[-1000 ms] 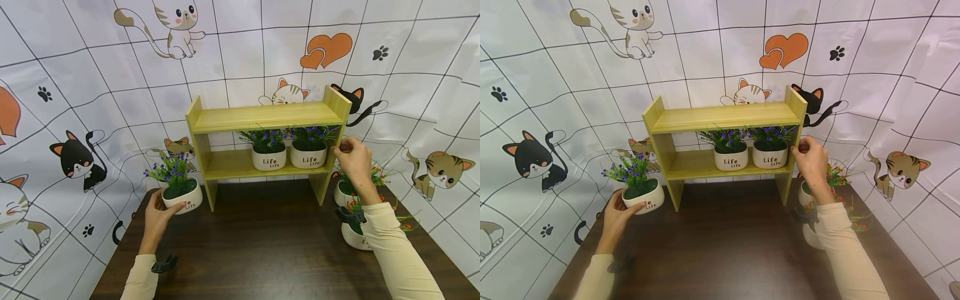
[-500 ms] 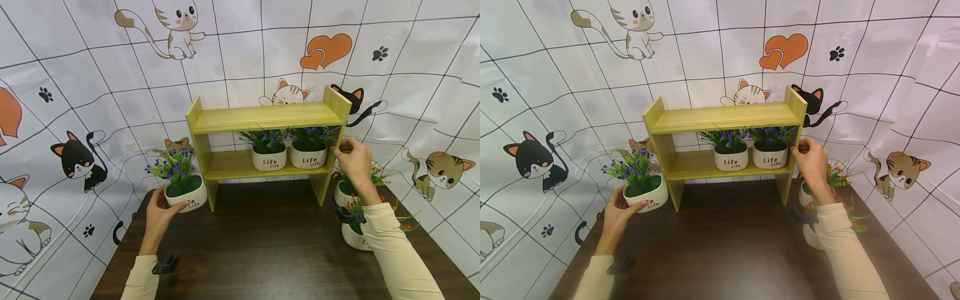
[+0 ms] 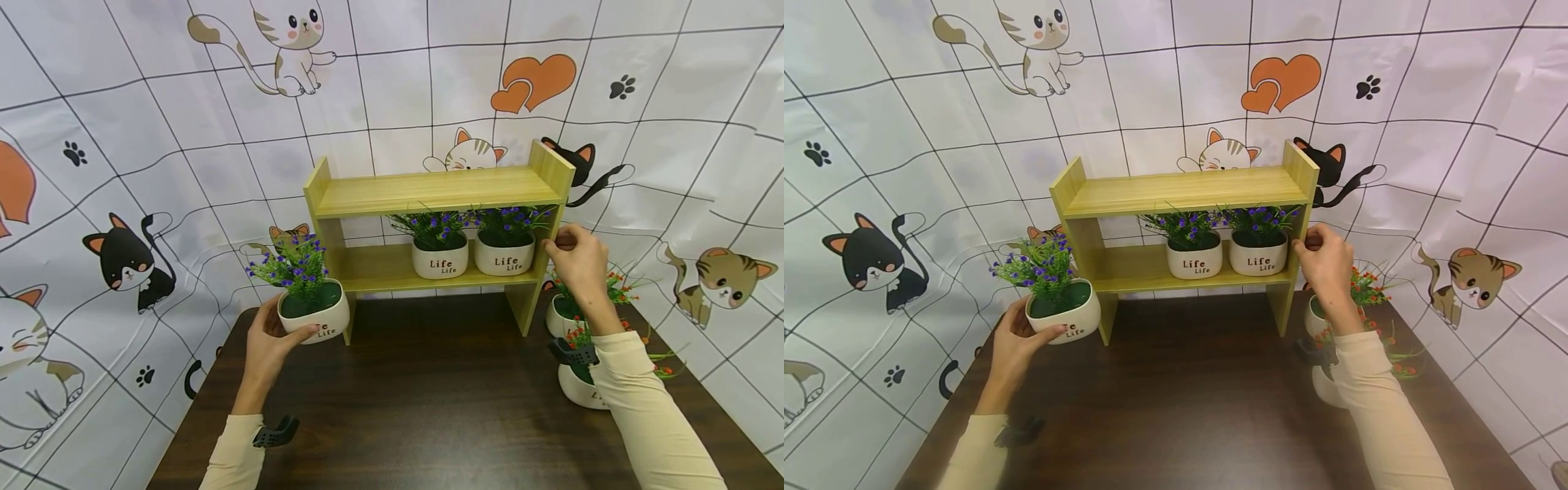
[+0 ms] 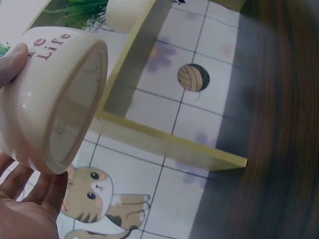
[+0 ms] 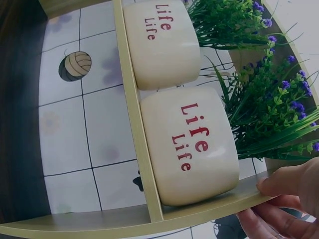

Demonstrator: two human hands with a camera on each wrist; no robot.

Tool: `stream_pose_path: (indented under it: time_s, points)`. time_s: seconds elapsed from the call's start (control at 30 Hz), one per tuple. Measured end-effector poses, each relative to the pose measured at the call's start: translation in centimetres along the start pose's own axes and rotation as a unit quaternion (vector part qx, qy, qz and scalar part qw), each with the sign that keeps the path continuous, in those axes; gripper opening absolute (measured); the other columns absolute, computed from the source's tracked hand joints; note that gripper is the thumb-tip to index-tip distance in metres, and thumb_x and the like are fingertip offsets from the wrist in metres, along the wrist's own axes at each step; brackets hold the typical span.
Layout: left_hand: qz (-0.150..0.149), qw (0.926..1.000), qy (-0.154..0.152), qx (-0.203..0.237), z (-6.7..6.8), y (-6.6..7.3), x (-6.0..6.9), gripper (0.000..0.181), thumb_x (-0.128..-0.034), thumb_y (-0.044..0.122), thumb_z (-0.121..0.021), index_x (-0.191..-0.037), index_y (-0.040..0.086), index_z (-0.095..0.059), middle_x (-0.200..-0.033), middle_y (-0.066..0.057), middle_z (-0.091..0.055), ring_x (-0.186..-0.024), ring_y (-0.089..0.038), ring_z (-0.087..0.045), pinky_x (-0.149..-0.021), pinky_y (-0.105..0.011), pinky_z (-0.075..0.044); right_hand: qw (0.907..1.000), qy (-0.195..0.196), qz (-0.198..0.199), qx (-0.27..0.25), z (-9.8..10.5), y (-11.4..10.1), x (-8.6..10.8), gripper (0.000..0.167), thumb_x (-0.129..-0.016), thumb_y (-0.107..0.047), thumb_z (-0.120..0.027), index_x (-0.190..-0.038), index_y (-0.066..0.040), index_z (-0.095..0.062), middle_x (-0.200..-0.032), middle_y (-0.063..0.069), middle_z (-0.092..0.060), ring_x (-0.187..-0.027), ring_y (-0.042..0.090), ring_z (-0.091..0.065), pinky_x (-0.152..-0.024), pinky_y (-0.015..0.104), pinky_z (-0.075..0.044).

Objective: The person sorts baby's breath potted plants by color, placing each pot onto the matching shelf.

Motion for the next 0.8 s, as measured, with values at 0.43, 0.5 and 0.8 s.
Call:
stream_pose_path:
  time_s: [0.43,0.5,0.8]
  points:
    - [-0.021,0.9992,-0.033,0.0,-1.9,1.4,-0.2,0.081,-0.0804,-0.002,-0.091,-0.151,0.01,-0.053,-0.134,0.001,-0.063,-0.12,-0.006,-0.065,-0.099,-0.011,-0.051,1.0,0.001,0.003,0.001,0.1,-0.1,0.0,0.028,-0.103,-0.021,-0.069,-0.114,0.005,-0.072,-0.113,0.03,-0.076,-0.101,0.045,-0.074,-0.089,0.056,-0.055]
    - [-0.02,0.9991,-0.038,0.002,-2.2,1.6,-0.3,0.08,-0.0805,-0.002,-0.091,-0.151,0.01,-0.054,-0.134,0.0,-0.063,-0.121,-0.006,-0.064,-0.1,-0.011,-0.051,1.0,0.003,0.005,0.002,0.0,-0.1,0.0,0.028,-0.103,-0.021,-0.069,-0.113,0.005,-0.072,-0.112,0.03,-0.076,-0.1,0.045,-0.074,-0.088,0.056,-0.056]
    - [-0.026,0.9982,-0.055,0.001,-3.5,2.4,-0.6,0.082,-0.0783,0.0,-0.093,-0.151,0.01,-0.055,-0.139,-0.007,-0.063,-0.124,-0.007,-0.063,-0.104,-0.012,-0.049,1.0,0.004,0.008,0.001,0.0,0.0,0.1,0.028,-0.103,-0.021,-0.069,-0.113,0.005,-0.072,-0.111,0.03,-0.076,-0.1,0.045,-0.074,-0.088,0.056,-0.056]
Point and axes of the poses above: each hand's wrist, its own x-axis away from the middle knuckle, its own z-axis out of the back of the hand, y = z × x, the point moved 1 cm from there along -x, towards the middle knuckle
